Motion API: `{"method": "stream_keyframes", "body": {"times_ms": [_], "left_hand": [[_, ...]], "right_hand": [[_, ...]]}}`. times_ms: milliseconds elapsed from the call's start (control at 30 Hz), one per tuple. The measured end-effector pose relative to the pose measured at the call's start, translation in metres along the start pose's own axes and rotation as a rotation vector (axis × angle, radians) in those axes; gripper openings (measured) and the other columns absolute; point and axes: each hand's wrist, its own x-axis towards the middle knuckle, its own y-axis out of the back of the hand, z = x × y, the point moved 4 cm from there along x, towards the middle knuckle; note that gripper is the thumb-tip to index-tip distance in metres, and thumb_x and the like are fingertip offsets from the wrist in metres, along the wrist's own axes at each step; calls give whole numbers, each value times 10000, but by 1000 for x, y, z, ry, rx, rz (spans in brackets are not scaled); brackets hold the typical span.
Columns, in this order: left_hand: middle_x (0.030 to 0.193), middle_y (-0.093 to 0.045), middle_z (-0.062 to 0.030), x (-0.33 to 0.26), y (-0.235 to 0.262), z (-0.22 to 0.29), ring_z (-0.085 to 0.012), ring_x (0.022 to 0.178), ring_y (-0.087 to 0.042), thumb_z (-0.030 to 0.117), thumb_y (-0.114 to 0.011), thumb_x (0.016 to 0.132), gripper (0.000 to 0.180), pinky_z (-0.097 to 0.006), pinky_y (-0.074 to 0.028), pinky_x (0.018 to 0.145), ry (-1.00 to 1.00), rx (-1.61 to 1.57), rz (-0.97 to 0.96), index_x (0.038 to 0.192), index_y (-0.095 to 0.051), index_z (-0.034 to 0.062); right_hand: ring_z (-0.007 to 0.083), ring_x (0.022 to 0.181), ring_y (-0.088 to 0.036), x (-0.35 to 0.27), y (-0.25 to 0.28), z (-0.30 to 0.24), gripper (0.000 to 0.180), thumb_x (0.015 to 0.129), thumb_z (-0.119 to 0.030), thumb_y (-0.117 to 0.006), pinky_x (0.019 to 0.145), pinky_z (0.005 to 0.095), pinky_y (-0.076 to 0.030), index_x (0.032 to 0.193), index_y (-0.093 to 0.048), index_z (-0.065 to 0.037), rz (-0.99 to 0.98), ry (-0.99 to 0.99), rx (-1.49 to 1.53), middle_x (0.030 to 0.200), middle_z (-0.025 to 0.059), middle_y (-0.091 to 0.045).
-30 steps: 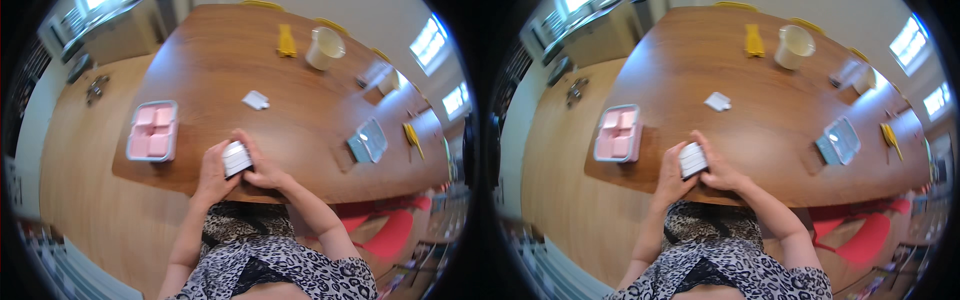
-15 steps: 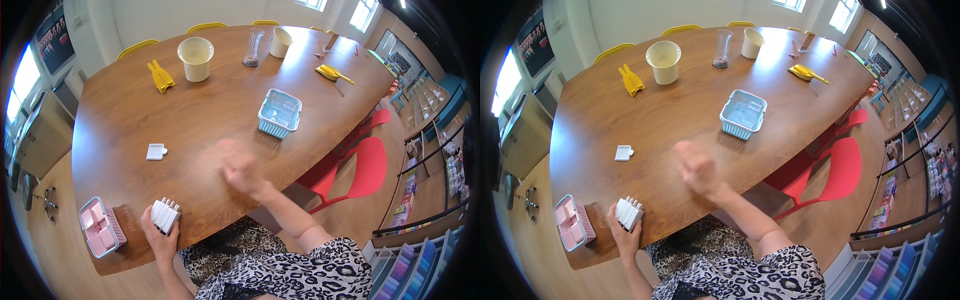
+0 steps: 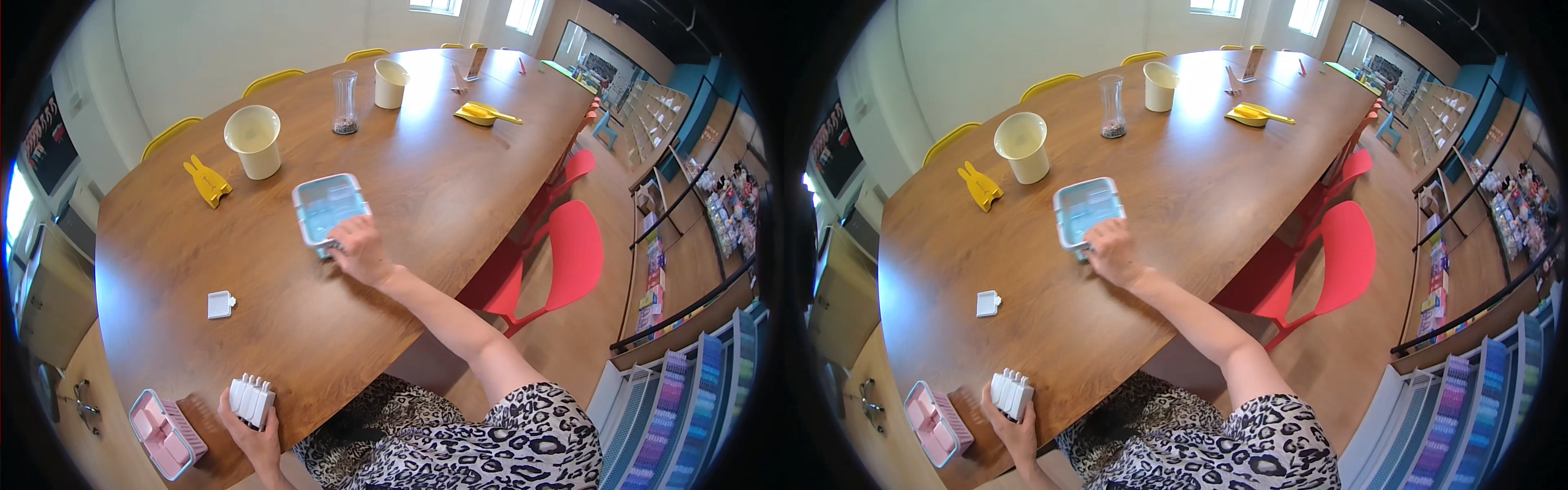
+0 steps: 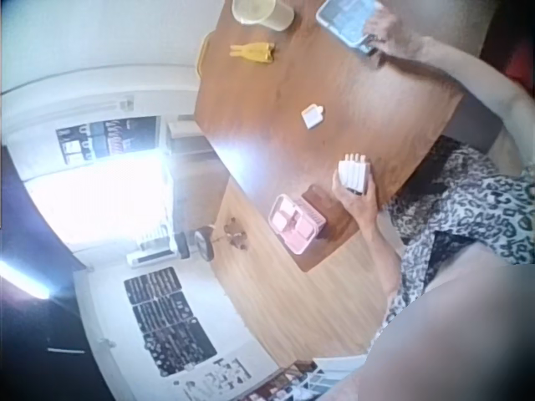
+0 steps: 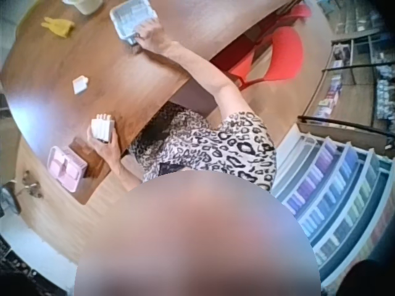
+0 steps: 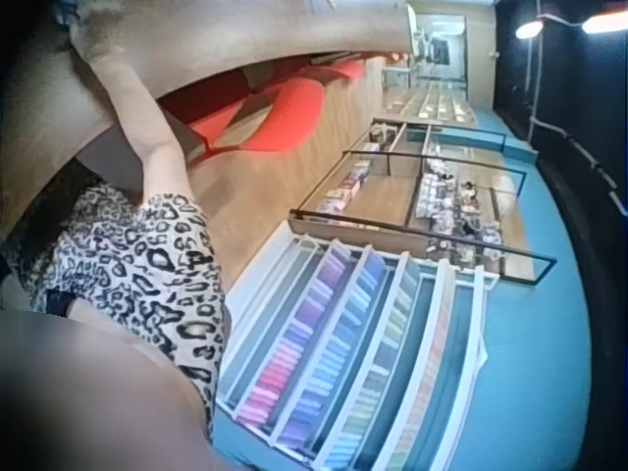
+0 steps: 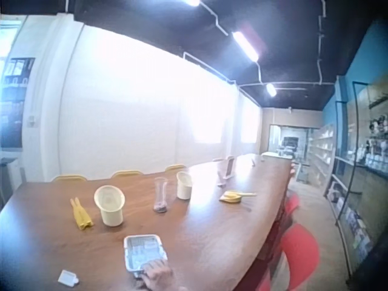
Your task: Assemble small plastic containers, place them in storage bins, and sweep the floor around a workstation.
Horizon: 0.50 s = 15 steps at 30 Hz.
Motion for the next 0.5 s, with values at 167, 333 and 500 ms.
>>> {"method": "stream_keyframes", "body": {"times_ms": [167,333,500], "left_hand": [[1240,-488,-170,-1,6,2,-314,1170,-500,-17,-742,702,739,-397,-387,1029,-19,24,12,1370,-427,1],[1214,-512,-174,3,4,4,-331,1131,-517,31,-778,699,709,-405,-420,989,-23,73,31,1329,-455,5],[1200,-520,-167,2,7,7,-337,1112,-525,50,-796,695,699,-402,-435,964,-14,29,26,1313,-470,27]], "right_hand": [[259,852,-613,21,-33,-40,215,699,-203,-813,876,390,-405,796,-645,-111,-4,60,248,802,47,-642],[148,746,-589,33,-55,-41,178,844,-229,-771,737,299,-456,819,-669,-85,-84,-278,759,776,26,-648],[47,725,-536,21,-98,-8,222,964,-244,-662,674,213,-427,874,-665,-41,66,-668,1204,806,-24,-641]]}}
